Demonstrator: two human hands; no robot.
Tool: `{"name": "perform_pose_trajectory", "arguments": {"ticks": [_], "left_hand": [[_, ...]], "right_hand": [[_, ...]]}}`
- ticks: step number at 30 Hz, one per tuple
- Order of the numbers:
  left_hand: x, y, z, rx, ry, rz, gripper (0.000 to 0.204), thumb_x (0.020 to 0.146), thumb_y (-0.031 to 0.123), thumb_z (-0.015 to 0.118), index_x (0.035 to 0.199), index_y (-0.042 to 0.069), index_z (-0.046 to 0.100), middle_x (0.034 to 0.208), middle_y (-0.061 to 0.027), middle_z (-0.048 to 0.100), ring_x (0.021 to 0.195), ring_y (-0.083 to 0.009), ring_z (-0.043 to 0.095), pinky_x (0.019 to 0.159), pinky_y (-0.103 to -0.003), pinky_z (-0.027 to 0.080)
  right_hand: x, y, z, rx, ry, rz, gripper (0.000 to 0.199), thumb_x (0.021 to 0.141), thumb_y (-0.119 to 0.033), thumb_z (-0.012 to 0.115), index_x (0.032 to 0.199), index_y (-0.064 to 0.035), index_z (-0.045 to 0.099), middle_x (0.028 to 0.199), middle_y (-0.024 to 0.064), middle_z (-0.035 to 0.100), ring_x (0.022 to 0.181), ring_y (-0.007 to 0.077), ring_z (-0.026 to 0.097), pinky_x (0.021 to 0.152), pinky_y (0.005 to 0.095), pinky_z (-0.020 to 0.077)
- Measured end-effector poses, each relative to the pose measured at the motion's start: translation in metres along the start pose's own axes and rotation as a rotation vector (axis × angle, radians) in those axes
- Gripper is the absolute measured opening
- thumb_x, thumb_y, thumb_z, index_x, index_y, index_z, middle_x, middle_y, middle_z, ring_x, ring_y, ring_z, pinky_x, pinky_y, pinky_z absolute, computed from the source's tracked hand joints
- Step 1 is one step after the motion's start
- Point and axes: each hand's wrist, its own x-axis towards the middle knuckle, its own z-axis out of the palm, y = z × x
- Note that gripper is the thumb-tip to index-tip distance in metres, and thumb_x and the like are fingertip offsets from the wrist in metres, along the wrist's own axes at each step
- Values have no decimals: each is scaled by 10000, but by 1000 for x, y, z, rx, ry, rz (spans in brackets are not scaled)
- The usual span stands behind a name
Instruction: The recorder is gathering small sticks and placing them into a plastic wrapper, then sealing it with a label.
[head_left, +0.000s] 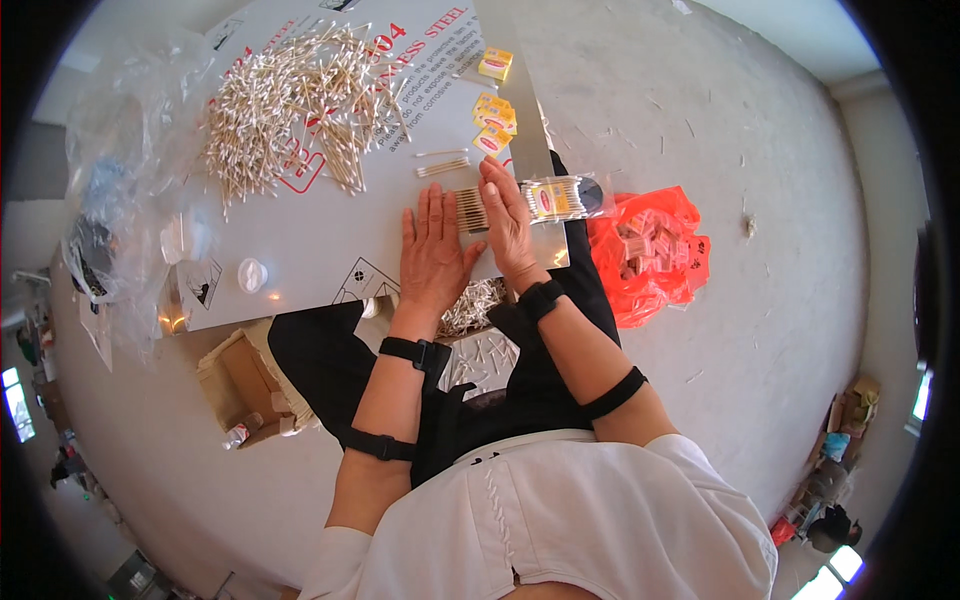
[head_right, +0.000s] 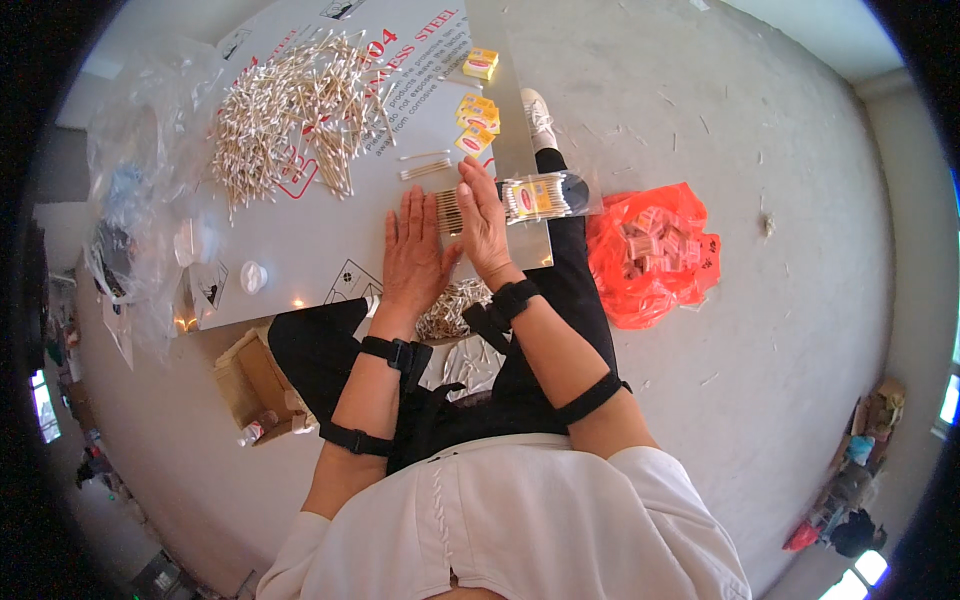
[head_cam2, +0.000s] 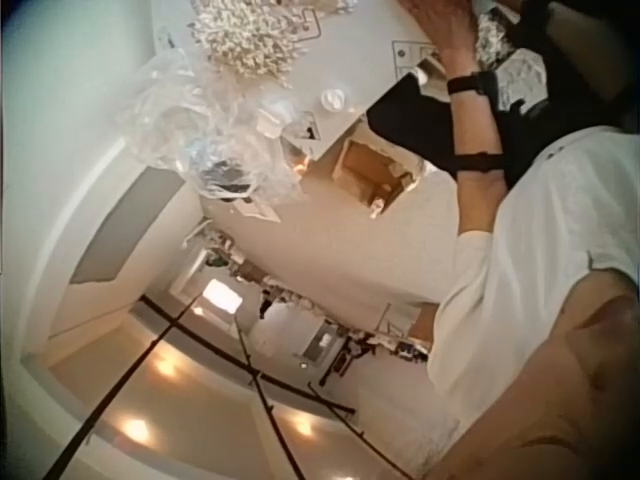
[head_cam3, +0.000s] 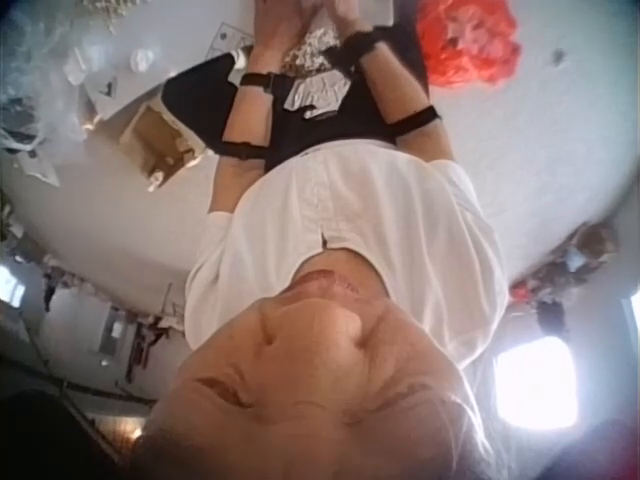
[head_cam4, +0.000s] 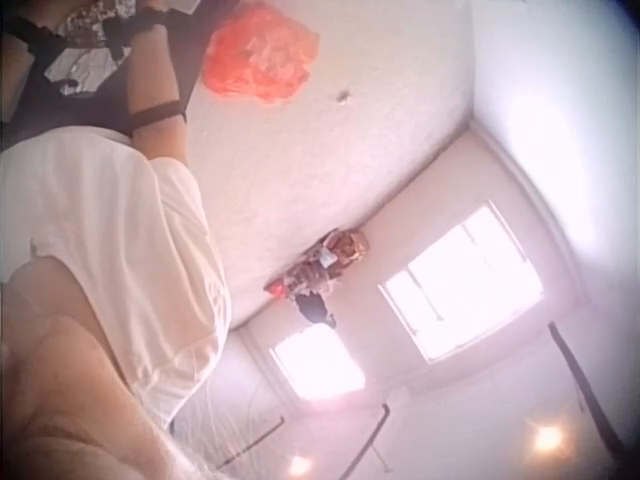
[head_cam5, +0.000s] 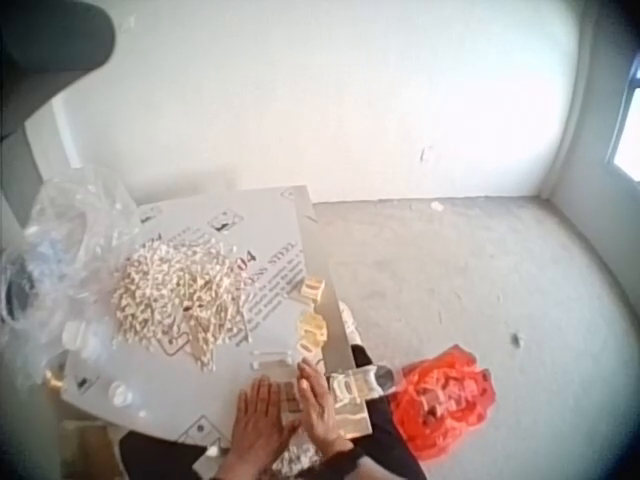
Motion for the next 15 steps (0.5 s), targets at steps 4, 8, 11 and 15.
{"name": "perform_pose_trajectory", "arguments": {"ticks": [4,8,11,15], "left_hand": [[-3,-4,1,-1,2,-2,807,894,422,604,1481,-17,268,1567,-200,217,1471,-319,174,1180,-509,131],[-3,-5,0,-12,8,7,789,903,418,592,1484,-9,271,1573,-196,207,1473,-319,170,1181,-510,126],[-1,-3,-3,-4,-13,9,781,907,422,583,1486,-2,274,1578,-189,199,1474,-316,167,1183,-510,121],[1,-1,-6,9,-73,7,769,931,413,529,1508,11,217,1593,-182,153,1480,-320,143,1184,-519,105]], "right_hand": [[8,-29,-26,-439,-223,-115,490,816,-137,709,1273,-43,561,1396,146,482,1341,309,402,1102,424,337],[15,-48,-37,-1050,-493,-384,573,665,-134,777,1217,-129,627,1346,16,549,1297,268,436,1039,440,379],[18,-43,-42,-1121,-541,-534,456,687,-185,761,1129,-135,661,1240,-1,612,1209,234,494,934,399,417],[17,-29,-47,-1107,-508,-600,344,734,-217,728,1069,-149,687,1187,-30,641,1172,214,514,920,391,416]]}}
